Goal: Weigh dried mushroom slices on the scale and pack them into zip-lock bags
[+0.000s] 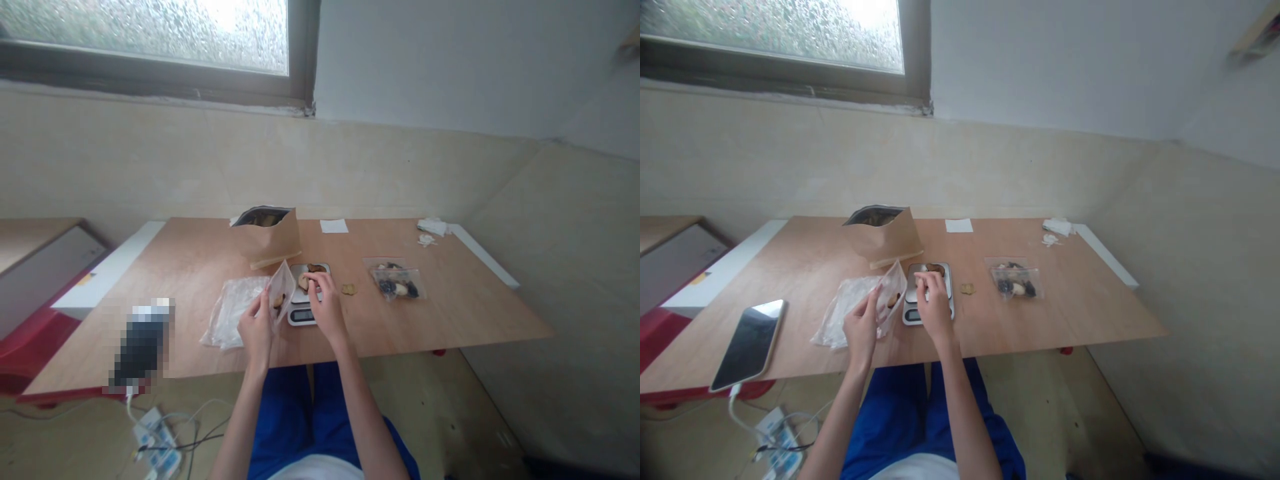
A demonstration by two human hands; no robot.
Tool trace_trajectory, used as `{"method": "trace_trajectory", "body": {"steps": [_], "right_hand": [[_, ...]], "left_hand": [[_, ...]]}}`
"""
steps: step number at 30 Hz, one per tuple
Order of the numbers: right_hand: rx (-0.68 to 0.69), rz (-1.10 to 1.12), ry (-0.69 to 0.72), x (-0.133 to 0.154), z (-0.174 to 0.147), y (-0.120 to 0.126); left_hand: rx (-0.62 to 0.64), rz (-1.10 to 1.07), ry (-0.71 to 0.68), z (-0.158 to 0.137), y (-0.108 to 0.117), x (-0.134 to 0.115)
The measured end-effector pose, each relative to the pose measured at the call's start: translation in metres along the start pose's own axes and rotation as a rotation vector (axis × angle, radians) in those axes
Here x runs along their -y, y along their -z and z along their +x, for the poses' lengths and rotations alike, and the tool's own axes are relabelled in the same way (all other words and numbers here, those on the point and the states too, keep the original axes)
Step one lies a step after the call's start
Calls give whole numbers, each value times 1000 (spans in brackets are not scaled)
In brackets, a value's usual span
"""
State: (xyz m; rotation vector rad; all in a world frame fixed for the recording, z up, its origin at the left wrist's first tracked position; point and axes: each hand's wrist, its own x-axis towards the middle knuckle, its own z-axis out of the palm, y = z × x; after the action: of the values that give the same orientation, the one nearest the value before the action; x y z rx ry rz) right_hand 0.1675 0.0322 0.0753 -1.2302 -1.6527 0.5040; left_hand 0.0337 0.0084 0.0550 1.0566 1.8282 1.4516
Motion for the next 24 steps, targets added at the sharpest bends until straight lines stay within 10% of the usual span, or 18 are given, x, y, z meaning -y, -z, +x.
{"method": "trace_trajectory", "body": {"steps": [11, 24], "right_hand": [[205, -538, 55, -41, 6, -31], [88, -411, 82, -48, -2, -31]], "left_hand": [[35, -71, 19, -2, 4, -4], [27, -96, -18, -4, 2, -3]]}}
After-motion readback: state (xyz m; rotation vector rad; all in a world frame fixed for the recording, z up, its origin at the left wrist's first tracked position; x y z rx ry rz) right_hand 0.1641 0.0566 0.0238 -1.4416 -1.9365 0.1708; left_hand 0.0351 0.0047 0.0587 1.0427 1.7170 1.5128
